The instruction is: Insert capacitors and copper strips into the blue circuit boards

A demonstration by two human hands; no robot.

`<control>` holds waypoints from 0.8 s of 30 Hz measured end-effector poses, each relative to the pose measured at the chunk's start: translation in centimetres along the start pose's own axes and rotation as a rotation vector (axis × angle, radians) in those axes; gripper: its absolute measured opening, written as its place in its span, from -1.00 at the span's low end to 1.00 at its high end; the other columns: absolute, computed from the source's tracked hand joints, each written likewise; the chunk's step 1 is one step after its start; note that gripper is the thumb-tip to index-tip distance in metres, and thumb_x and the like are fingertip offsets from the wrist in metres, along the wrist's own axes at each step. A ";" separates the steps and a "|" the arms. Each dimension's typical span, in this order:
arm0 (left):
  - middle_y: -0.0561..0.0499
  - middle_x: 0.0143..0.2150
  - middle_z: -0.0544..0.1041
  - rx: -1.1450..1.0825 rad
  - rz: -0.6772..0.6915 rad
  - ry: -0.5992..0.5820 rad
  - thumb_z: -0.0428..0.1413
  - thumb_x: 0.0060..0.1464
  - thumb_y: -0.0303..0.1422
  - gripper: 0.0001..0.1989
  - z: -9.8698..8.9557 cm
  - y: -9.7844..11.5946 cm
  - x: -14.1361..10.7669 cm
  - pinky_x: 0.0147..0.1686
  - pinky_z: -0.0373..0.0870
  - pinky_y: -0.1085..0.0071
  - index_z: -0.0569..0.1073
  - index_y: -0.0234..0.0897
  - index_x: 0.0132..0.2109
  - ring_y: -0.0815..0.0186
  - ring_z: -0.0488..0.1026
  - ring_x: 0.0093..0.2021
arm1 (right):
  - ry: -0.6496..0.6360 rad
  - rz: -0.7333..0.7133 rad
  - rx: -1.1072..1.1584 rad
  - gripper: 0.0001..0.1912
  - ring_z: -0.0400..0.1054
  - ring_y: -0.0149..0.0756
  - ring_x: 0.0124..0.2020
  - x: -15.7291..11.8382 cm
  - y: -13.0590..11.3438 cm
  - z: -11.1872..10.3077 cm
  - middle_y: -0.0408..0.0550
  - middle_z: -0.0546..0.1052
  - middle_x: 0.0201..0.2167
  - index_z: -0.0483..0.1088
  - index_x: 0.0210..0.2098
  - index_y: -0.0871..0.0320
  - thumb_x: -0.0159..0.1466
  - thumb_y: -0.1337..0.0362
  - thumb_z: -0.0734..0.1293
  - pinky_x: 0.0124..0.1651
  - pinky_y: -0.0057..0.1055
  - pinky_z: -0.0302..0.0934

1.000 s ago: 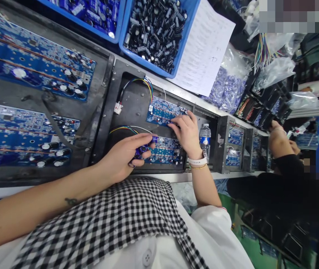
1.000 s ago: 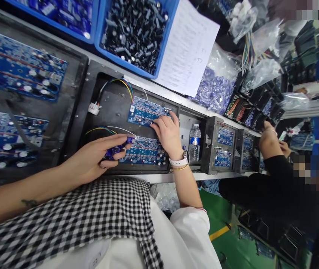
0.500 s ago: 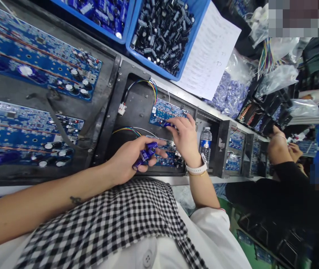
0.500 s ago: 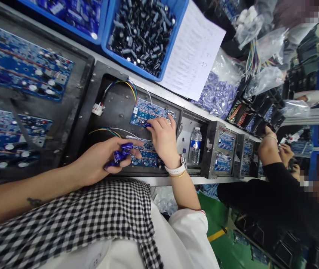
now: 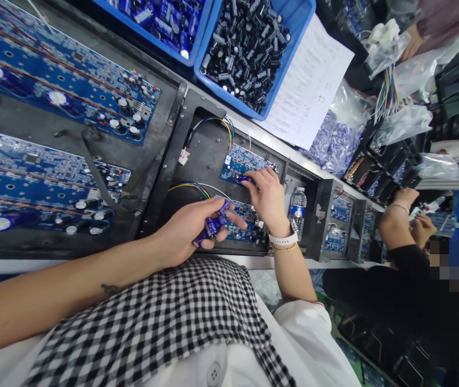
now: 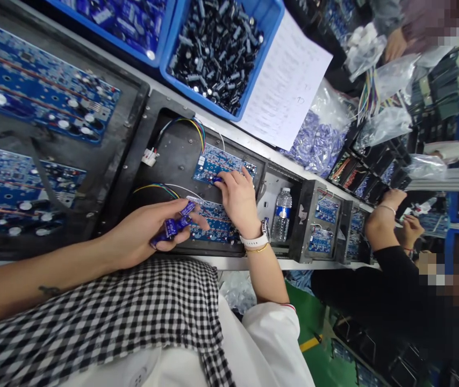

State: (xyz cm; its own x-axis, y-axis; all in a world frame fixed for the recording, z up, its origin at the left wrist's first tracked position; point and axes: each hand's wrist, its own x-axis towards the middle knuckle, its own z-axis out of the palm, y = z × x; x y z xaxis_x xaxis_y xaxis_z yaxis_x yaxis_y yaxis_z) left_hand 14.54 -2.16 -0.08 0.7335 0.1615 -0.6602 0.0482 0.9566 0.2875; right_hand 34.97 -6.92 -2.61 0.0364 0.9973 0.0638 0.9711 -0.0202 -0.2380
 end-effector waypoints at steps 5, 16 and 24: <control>-0.10 -0.42 0.48 -0.009 0.035 0.032 0.01 0.27 -0.29 -0.77 0.0 0.4 -0.2 -0.78 -0.03 0.69 0.32 -0.35 -0.32 0.48 0.22 -0.62 | -0.011 -0.020 -0.028 -0.83 0.44 -0.23 -0.16 0.1 0.0 -0.1 -0.06 0.58 -0.22 0.44 -0.12 0.12 0.39 0.27 0.23 0.29 -0.06 0.11; -0.04 -0.32 0.37 -0.233 0.056 0.070 0.06 0.23 -0.46 -0.87 -0.2 0.4 -0.3 -0.78 0.04 0.73 0.41 -0.45 -0.30 0.55 0.23 -0.55 | 0.030 -0.112 -0.110 -0.78 0.44 -0.24 -0.03 -0.1 0.0 0.1 -0.06 0.60 -0.17 0.47 -0.06 0.10 0.40 0.23 0.23 0.32 -0.03 0.05; 0.06 -0.45 0.23 -0.256 -0.013 0.052 0.03 0.27 -0.28 -0.76 -0.4 0.3 -0.2 -0.82 -0.05 0.74 0.39 -0.38 -0.30 0.55 0.16 -0.62 | -0.031 -0.101 0.278 -0.80 0.43 -0.34 -0.01 -0.4 -4.8 -3.1 -0.15 0.59 -0.11 0.44 -0.03 0.02 0.37 0.23 0.29 0.31 -0.17 0.10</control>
State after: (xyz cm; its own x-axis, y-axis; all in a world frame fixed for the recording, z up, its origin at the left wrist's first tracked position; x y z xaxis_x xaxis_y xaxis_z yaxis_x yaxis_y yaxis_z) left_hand 14.15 -1.78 -0.15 0.6978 0.1546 -0.6994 -0.1208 0.9878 0.0979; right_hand 31.01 -7.42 1.49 -0.0689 0.9950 0.0717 0.8675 0.0952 -0.4883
